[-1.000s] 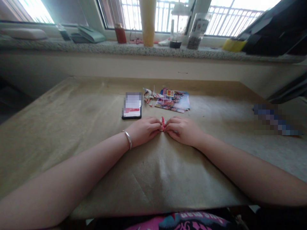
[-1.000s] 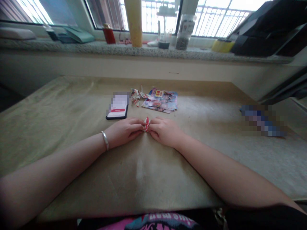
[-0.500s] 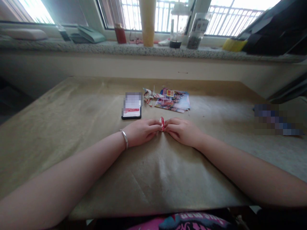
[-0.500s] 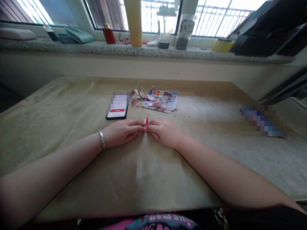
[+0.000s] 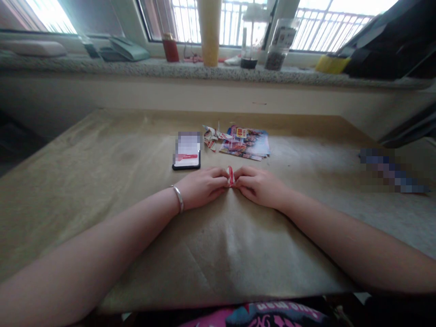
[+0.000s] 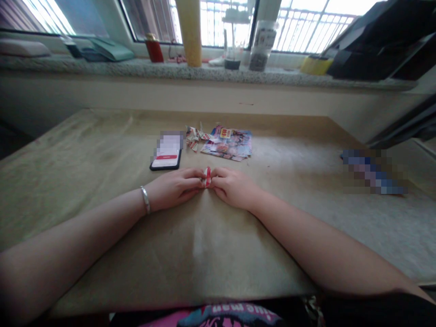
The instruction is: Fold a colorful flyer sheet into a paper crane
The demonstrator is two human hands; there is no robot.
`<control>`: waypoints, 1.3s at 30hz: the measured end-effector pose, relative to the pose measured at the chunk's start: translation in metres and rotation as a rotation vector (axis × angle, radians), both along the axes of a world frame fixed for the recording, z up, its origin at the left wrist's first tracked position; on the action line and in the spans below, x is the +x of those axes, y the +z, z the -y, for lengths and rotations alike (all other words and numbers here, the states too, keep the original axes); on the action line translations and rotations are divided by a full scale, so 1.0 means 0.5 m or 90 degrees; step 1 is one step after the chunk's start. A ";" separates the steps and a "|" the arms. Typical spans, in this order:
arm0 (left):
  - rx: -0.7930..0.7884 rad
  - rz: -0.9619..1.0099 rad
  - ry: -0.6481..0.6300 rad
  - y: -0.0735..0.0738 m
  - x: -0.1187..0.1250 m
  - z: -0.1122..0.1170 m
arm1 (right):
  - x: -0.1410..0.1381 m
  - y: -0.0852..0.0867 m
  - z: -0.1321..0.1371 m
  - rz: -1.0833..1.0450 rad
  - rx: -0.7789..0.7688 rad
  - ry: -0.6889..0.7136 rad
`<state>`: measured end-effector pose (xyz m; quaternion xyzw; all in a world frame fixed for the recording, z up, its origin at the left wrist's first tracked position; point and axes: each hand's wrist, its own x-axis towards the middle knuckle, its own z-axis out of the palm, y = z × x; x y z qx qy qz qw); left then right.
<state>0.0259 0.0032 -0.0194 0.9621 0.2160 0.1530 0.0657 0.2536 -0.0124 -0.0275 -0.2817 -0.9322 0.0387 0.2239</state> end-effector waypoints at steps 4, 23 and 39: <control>-0.003 0.002 -0.004 -0.002 -0.004 0.001 | 0.001 -0.002 0.001 0.010 -0.005 -0.015; 0.020 -0.018 -0.012 -0.001 -0.016 -0.005 | 0.017 0.003 -0.012 -0.048 -0.062 0.010; -0.020 0.038 -0.010 -0.006 -0.013 0.002 | 0.002 0.000 -0.002 0.014 0.009 -0.063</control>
